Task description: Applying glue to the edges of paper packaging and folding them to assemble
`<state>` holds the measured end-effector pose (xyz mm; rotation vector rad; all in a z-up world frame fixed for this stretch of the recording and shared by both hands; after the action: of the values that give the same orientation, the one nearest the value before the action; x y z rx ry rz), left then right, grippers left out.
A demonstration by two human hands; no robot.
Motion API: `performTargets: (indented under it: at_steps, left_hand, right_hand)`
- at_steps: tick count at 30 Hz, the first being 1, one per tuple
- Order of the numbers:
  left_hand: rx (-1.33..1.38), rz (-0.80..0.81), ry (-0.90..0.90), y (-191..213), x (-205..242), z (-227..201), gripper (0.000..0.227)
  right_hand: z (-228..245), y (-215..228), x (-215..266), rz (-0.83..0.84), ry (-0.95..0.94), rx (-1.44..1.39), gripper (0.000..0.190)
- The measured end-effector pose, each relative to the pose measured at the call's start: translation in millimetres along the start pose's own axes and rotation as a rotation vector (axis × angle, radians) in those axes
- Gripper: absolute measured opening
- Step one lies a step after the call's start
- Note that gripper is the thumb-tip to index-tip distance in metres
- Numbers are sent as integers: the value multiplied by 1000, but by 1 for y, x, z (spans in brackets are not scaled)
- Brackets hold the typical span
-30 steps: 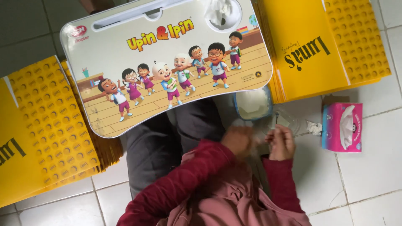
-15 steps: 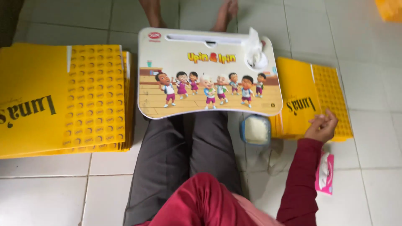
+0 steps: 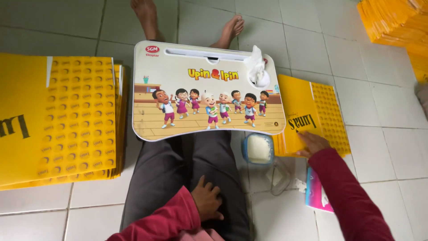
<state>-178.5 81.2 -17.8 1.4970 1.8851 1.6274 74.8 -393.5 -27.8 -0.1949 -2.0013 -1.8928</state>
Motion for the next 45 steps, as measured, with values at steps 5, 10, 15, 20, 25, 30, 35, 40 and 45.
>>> performTargets:
  at_steps: [5, 10, 15, 20, 25, 30, 35, 40, 45]
  left_hand:
    - [179, -802, -78, 49, -19, 39, 48]
    - [62, -918, 115, 27, -30, 74, 49]
    - [347, -688, 80, 51, -20, 80, 45]
    - [973, -1039, -137, 164, 63, 70, 40]
    - [1581, -1062, -277, 187, 122, 84, 80]
    - [1811, -1470, -276, 145, 180, 147, 73]
    - [1358, -1468, 477, 54, 187, 217, 56]
    - [643, -1455, 782, 76, 215, 203, 61]
    - [270, -1506, 913, 124, 233, 118, 31]
  right_hand:
    - [70, 1, 28, 35, -222, -296, 112]
    - [98, 12, 79, -8, -316, -400, 94]
    - [104, 102, 145, -112, -697, -608, 62]
    - [213, 262, 238, -1462, 367, -191, 35]
    - [440, 314, 222, -1156, 333, -405, 39]
    - [571, 202, 161, -942, 787, -233, 59]
    - [577, 165, 154, -426, 1043, -740, 60]
    - [460, 174, 132, -754, 815, -633, 51]
    - [385, 125, 75, -700, 654, -537, 72]
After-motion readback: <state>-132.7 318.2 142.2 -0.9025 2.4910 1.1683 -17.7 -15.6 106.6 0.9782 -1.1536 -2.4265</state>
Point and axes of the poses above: each hand's wrist, its own x-axis away from the middle knuckle, its own y-axis out of the back of the hand, z = x × y, the point moved 6 cm from there along -x, towards the middle knuckle, and after that the axes turned 11 degrees about -x, right-handed, at the moved point
